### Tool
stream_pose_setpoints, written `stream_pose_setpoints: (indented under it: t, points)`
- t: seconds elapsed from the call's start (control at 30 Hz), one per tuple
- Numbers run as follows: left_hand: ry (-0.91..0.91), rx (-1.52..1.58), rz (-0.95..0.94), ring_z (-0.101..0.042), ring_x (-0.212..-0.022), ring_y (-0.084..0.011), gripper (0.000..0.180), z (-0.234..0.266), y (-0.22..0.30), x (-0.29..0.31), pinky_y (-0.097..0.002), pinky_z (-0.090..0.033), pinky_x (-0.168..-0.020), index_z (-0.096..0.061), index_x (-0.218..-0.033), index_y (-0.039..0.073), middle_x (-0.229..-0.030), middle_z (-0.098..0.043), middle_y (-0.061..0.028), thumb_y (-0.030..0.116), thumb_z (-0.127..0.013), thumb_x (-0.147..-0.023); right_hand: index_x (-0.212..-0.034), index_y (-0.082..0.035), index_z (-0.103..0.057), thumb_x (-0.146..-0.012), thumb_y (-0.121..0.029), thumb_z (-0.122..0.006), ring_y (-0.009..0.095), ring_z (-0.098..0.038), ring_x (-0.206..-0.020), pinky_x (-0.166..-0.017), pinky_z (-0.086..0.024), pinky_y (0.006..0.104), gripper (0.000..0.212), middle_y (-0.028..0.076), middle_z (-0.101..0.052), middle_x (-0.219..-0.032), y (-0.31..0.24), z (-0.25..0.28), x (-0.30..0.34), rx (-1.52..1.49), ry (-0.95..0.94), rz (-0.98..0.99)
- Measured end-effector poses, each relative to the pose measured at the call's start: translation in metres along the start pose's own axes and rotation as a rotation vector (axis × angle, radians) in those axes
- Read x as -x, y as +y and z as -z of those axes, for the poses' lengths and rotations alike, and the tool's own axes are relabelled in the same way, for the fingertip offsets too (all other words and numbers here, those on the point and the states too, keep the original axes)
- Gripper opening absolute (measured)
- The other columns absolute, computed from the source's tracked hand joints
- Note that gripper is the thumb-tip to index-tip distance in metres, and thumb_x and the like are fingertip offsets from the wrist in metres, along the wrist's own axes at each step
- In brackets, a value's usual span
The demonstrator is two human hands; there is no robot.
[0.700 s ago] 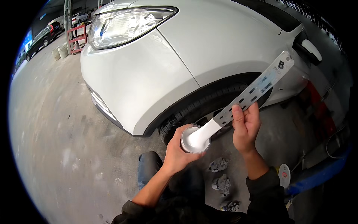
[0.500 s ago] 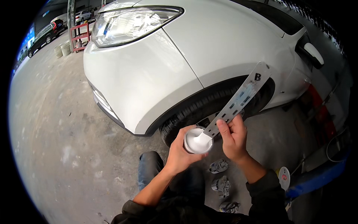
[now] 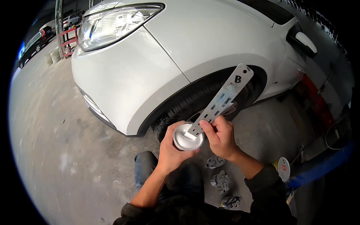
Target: The person repeatedly dips a metal ruler into a small cup of white paint and applies the paint to the front fender of a white car. The person uses the ruler as a brush to spread the paint in vertical strokes along the car's body panel.
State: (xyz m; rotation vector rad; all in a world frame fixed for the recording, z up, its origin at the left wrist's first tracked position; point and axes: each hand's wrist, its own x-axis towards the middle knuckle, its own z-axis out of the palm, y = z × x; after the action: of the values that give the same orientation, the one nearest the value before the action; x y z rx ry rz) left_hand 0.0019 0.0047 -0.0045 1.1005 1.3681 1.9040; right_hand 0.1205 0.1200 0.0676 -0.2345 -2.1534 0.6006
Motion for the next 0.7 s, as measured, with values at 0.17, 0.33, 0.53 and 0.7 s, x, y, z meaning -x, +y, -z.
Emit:
stream_pose_setpoints:
  t: [0.17, 0.33, 0.53, 0.7]
  points:
    - [0.015, 0.005, -0.037, -0.060, -0.111, -0.0186, 0.086, 0.002, -0.002, 0.005, -0.0318, -0.048, -0.098, -0.046, -0.134, 0.003, -0.122, -0.061, -0.0092, 0.010, -0.090, -0.061, -0.100, 0.001, -0.058, -0.098, -0.012, -0.062, 0.015, -0.056, -0.056, -0.057, -0.045, 0.0291, 0.014, 0.006, -0.062, -0.069, -0.007, 0.021, -0.027, -0.369, 0.190, -0.216]
    - [0.000, 0.045, 0.041, -0.059, -0.114, -0.0184, 0.083, -0.001, 0.000, 0.004, -0.0329, -0.046, -0.100, -0.048, -0.133, 0.004, -0.123, -0.061, -0.0088, 0.010, -0.089, -0.061, -0.098, 0.000, -0.057, -0.100, -0.013, -0.059, 0.008, -0.053, -0.057, -0.055, -0.043, 0.0258, 0.013, 0.003, -0.062, -0.068, -0.005, 0.000, -0.006, -0.100, 0.040, -0.073]
    - [0.000, -0.014, 0.013, -0.060, -0.112, -0.0197, 0.080, -0.001, 0.002, 0.002, -0.0336, -0.047, -0.099, -0.050, -0.132, 0.006, -0.121, -0.061, -0.0080, 0.011, -0.088, -0.062, -0.104, 0.000, -0.057, -0.101, -0.013, -0.056, 0.006, -0.053, -0.058, -0.054, -0.042, 0.0242, 0.014, 0.002, -0.063, -0.069, 0.015, -0.003, 0.004, 0.052, 0.021, -0.110]
    - [0.035, -0.039, 0.006, -0.060, -0.115, -0.0212, 0.081, 0.004, -0.004, 0.002, -0.0352, -0.046, -0.101, -0.050, -0.133, 0.008, -0.121, -0.062, -0.0084, 0.010, -0.089, -0.061, -0.100, -0.003, -0.055, -0.103, -0.015, -0.055, 0.000, -0.037, -0.053, -0.045, -0.027, 0.0193, 0.012, -0.006, -0.054, -0.073, 0.004, 0.015, -0.029, -0.492, 0.189, -0.327]
